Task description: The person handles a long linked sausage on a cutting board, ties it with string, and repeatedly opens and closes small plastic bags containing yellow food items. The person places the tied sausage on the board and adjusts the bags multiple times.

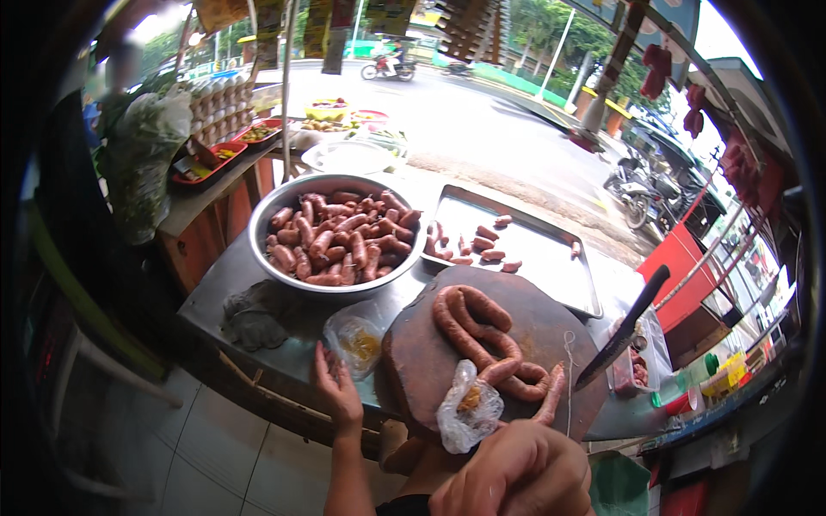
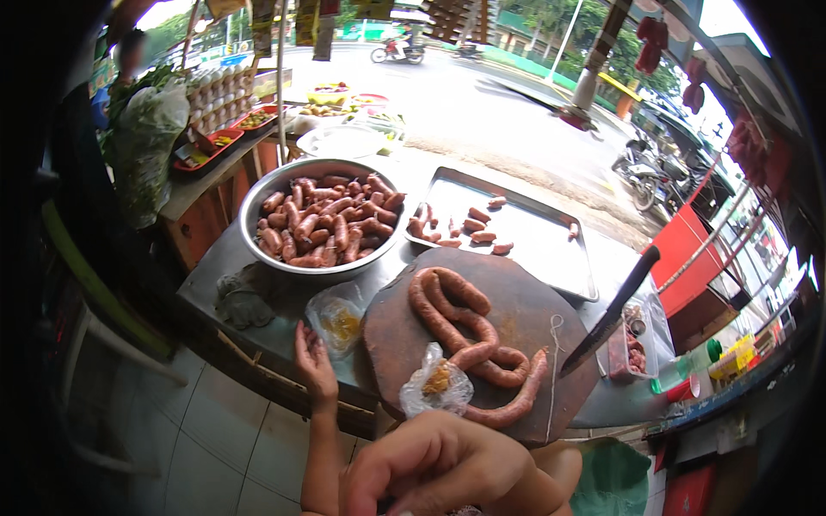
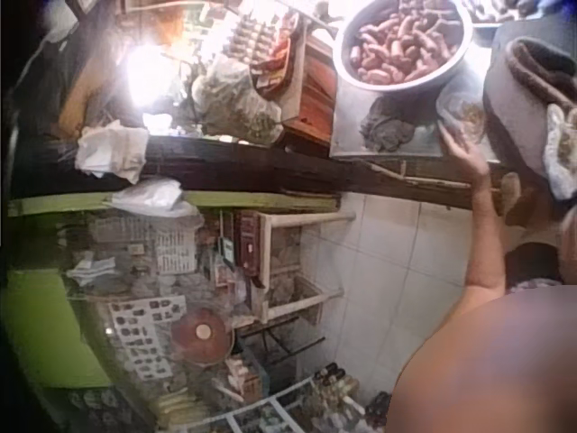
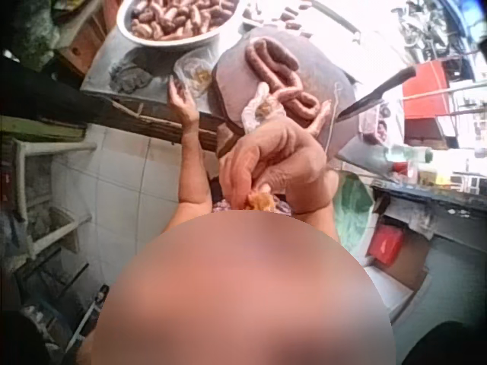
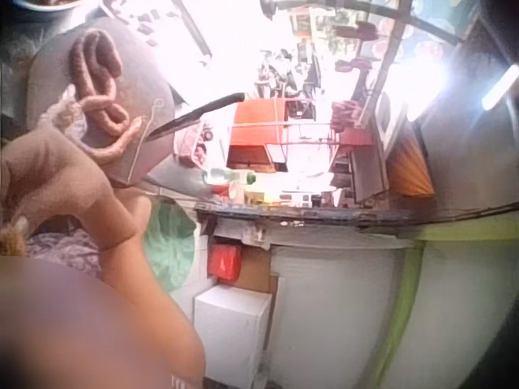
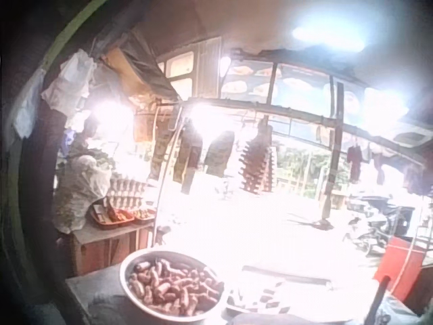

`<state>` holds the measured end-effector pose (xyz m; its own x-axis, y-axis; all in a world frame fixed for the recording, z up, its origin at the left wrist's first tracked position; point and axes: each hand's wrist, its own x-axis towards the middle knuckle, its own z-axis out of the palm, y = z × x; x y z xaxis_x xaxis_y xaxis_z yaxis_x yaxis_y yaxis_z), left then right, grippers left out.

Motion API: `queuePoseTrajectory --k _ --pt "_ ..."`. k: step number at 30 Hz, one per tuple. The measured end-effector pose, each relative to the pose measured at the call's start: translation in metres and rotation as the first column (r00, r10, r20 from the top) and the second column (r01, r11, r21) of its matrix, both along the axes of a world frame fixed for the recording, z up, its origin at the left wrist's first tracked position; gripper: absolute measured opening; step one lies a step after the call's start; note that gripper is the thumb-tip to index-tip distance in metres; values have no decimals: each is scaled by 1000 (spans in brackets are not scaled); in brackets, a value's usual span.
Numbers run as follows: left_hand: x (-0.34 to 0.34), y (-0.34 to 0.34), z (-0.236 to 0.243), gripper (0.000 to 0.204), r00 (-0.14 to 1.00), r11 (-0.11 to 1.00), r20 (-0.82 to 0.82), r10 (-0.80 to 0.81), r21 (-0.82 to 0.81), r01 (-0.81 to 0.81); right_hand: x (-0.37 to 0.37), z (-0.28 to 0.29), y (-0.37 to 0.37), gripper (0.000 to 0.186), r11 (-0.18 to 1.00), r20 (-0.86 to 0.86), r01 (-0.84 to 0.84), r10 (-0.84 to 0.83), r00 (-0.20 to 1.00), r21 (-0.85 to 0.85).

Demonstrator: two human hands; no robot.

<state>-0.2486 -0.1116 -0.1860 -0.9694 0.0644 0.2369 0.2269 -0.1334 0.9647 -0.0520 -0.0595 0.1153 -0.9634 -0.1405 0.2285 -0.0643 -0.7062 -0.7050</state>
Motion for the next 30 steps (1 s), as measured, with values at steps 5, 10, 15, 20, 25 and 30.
queuePoseTrajectory --k 5,10,15,20,25,30 --pt "-2 -1 -5 51 999 998 23 -48 42 47 14 12 -12 19 978 -100 -113 97 990 -173" --pt "-7 0 -14 51 999 997 -18 -43 58 44 17 6 -11 19 972 -191 -148 113 975 -182" --pt "-10 -4 -18 51 999 1000 -28 -29 -1 29 27 5 -10 21 981 -197 -101 67 978 -168" --pt "-11 -2 -19 51 999 999 -34 -39 -19 39 46 7 -13 22 957 -11 58 -64 998 -285" --pt "-10 -4 -17 51 998 998 -37 -55 -14 54 57 3 -14 24 942 13 151 -154 988 -301" --pt "-10 -3 -15 51 999 999 -28 -40 2 40 67 4 -10 24 923 55 225 -219 974 -312"
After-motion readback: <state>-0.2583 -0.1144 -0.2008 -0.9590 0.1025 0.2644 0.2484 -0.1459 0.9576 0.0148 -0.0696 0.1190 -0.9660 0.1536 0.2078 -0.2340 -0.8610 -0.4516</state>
